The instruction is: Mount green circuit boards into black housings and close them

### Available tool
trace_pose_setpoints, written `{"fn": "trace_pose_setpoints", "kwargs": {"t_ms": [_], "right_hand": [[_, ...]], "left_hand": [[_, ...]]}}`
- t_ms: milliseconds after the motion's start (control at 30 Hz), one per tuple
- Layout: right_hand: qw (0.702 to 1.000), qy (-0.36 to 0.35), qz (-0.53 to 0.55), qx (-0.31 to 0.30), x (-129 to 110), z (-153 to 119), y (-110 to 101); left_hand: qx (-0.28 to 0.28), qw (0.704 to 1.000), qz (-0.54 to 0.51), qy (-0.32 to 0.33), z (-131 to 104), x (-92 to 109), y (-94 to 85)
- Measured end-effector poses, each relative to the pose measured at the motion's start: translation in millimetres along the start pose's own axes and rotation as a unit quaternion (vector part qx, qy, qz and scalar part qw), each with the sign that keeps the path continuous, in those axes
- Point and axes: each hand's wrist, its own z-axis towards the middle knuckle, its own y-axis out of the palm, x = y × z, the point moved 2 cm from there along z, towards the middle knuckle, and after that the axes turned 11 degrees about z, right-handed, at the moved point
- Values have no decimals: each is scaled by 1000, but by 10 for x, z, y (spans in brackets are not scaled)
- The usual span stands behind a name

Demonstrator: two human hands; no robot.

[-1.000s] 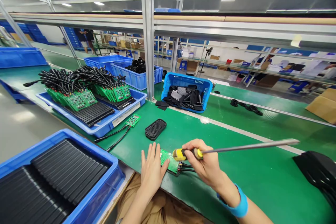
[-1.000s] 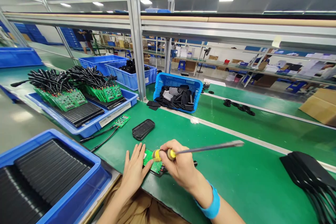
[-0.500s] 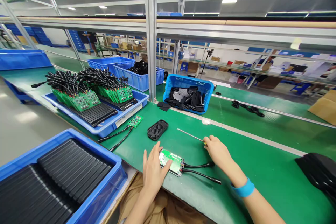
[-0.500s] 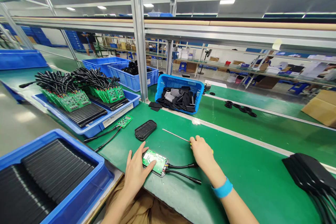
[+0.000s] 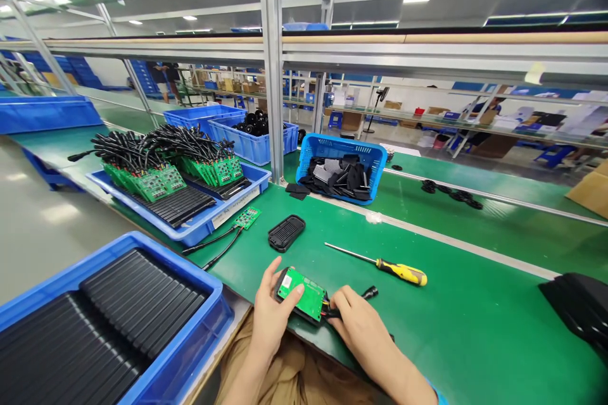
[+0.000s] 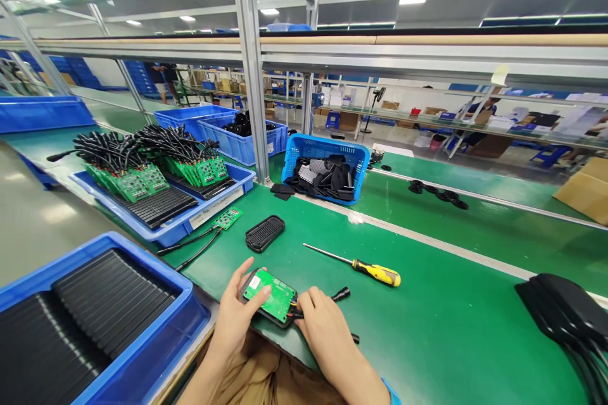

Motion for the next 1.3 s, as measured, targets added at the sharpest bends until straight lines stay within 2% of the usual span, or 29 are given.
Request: {"fn": "trace_pose_setpoints", "kwargs": {"t_ms": [100,167,333,433,500,567,600,667,733,767,800,900,1033,1233,1300], "right_hand": [[996,-61,53,50,-113,-96,84],[988,-103,83,78,-197,-160,110],[964,-172,158,127,-337,-254,204],[948,-194,174,184,-373,-256,238],[941,-173,221,190,-401,-236,254],[931,-95,324,135,-431,-204,294],[913,-36,396,88,-447,-190,330],[837,86,540,0,-487,-179,419],[752,166,636,-49,-534,-179,499],[726,185,660,-53,-552,-176,526],[712,194,673,-49,-564,-172,546],[687,200,697,-46,-574,-154,576],[648,181,733,-98,-568,-146,558],[630,170,742,-154,-559,-173,525],[632,165,740,-158,-563,-178,516]], "left_hand": [[-39,978,-162,-122,-128,104,17],[-49,955,-250,-154,-222,184,43],[-56,898,-417,-125,-388,360,100],[-63,892,-440,-87,-436,428,97],[-68,894,-439,-58,-451,455,84],[-75,897,-435,-26,-458,476,65],[-80,898,-433,-13,-459,486,57],[-90,898,-431,5,-462,507,40],[-97,896,-433,17,-466,530,26],[-100,896,-432,23,-469,542,20],[-101,896,-432,31,-472,553,13],[-110,897,-426,40,-482,580,1],[-144,901,-406,48,-505,613,-4],[-185,904,-376,83,-567,644,-18],[-189,902,-378,95,-577,646,-25]]}}
